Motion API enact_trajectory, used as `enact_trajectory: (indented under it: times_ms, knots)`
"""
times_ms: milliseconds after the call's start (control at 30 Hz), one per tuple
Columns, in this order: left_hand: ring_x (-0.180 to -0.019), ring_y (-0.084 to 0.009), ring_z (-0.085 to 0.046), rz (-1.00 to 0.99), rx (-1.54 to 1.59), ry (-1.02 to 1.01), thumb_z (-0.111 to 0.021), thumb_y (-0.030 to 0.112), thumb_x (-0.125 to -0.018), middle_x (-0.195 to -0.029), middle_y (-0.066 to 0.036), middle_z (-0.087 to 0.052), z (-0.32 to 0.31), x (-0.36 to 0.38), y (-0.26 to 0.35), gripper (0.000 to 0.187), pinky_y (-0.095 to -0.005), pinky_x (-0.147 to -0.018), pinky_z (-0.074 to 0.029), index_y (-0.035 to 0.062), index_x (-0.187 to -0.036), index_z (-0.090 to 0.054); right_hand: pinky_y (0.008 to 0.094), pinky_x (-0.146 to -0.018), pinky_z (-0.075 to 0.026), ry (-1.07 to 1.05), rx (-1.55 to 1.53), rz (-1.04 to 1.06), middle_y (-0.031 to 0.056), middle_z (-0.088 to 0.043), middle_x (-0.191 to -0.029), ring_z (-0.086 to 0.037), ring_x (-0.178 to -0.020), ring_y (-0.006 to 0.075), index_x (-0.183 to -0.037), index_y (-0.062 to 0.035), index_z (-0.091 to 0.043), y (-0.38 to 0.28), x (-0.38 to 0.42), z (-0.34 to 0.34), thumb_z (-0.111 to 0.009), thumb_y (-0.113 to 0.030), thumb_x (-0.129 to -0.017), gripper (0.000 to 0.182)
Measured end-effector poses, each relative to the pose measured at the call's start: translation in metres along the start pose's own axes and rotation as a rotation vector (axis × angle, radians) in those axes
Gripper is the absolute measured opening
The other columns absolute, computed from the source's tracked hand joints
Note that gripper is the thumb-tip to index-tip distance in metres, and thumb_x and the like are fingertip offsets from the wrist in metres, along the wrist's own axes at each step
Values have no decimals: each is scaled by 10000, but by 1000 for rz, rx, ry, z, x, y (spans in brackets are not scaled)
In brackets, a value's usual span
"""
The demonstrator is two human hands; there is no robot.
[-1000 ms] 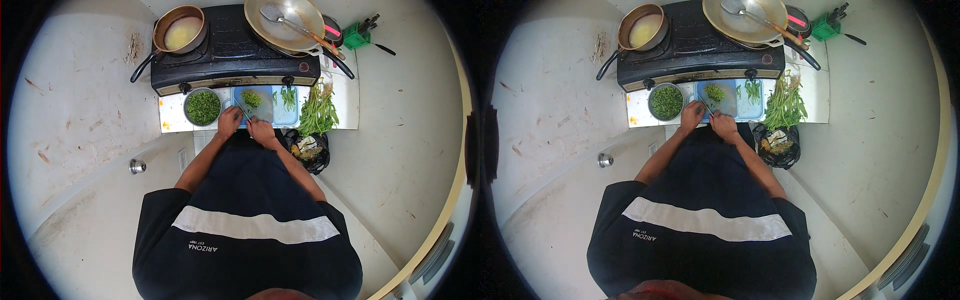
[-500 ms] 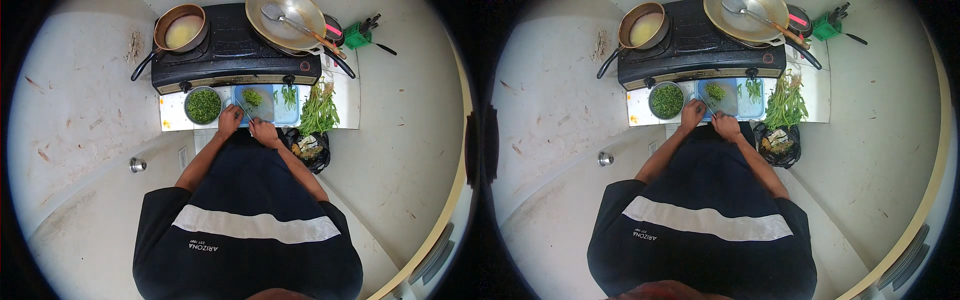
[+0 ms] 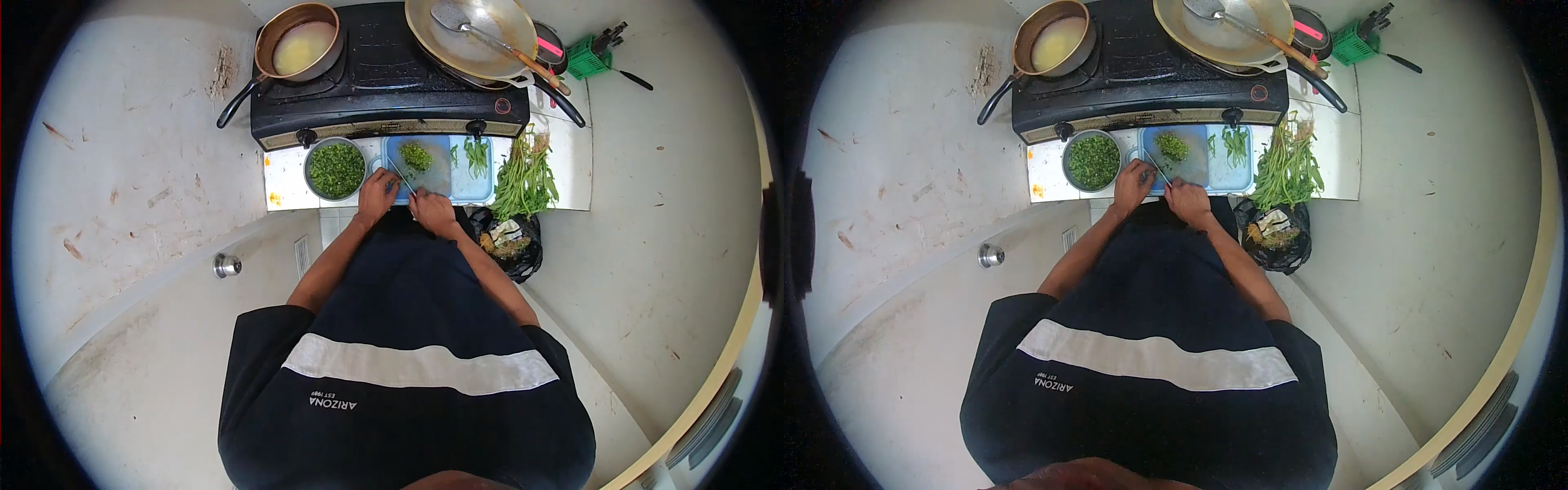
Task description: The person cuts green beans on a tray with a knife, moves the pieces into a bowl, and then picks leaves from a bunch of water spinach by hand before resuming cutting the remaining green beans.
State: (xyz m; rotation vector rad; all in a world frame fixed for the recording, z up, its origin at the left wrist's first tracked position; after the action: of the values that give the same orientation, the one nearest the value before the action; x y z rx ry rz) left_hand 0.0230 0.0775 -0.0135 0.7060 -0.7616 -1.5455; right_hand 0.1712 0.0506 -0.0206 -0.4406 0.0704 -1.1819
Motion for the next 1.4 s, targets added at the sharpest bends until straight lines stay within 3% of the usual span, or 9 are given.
enact_trajectory:
  times_ms: [167,533,900,1133,1200,1400]
  knots:
    - [-755,-324,-665,33,-16,-2,-706,109,-895,-895,-117,-667,-2,-1,-4,73,-443,-729,-536,52,-937,-725,472,-575,-578,20,-9,-53,206,-695,-649,-715,-600,387,-902,-5,-621,5,1,5,-532,-367,-1049,401]
    - [-760,-338,-668,59,-17,12,-718,100,-866,-881,-125,-656,-2,0,-7,68,-445,-721,-538,47,-905,-701,461,-519,-563,29,-3,55,180,-680,-601,-707,-550,352,-904,-6,-578,-6,6,-2,-528,-360,-1053,387]
    - [-919,-382,-671,-18,6,-30,-632,12,-902,-1013,-144,-643,2,8,3,160,-456,-825,-552,31,-1027,-730,482,-568,-582,20,-10,-9,198,-691,-633,-719,-595,379,-903,-13,-595,-1,4,-2,-542,-361,-1044,379]
    - [-920,-373,-676,-114,-91,-1,-614,-23,-892,-1089,-132,-631,7,9,6,220,-457,-823,-556,46,-1058,-741,498,-565,-574,39,-58,-45,209,-689,-645,-709,-604,409,-923,-7,-599,9,7,-2,-548,-375,-1042,390]
    - [-903,-362,-681,3,-34,-62,-639,2,-891,-1099,-123,-637,3,9,-2,198,-456,-803,-558,57,-1050,-745,498,-565,-574,28,-51,-51,211,-689,-645,-709,-606,411,-924,-5,-599,10,7,-2,-546,-377,-1043,393]
    - [-868,-357,-682,-6,-63,-53,-702,110,-911,-1085,-105,-645,8,6,7,126,-463,-775,-553,61,-1020,-741,494,-566,-578,12,-49,-57,223,-685,-645,-711,-611,416,-920,8,-596,10,7,-1,-550,-370,-1044,401]
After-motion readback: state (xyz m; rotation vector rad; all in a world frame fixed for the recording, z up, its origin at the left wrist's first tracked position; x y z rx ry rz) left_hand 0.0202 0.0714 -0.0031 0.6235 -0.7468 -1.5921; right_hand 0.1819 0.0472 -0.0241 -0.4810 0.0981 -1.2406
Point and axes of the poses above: each hand's wrist, its own x-axis away from the middle knuckle, its own z-axis out of the back of the hand, y = z × x, the point moved 9 cm from there along -x, towards the middle knuckle
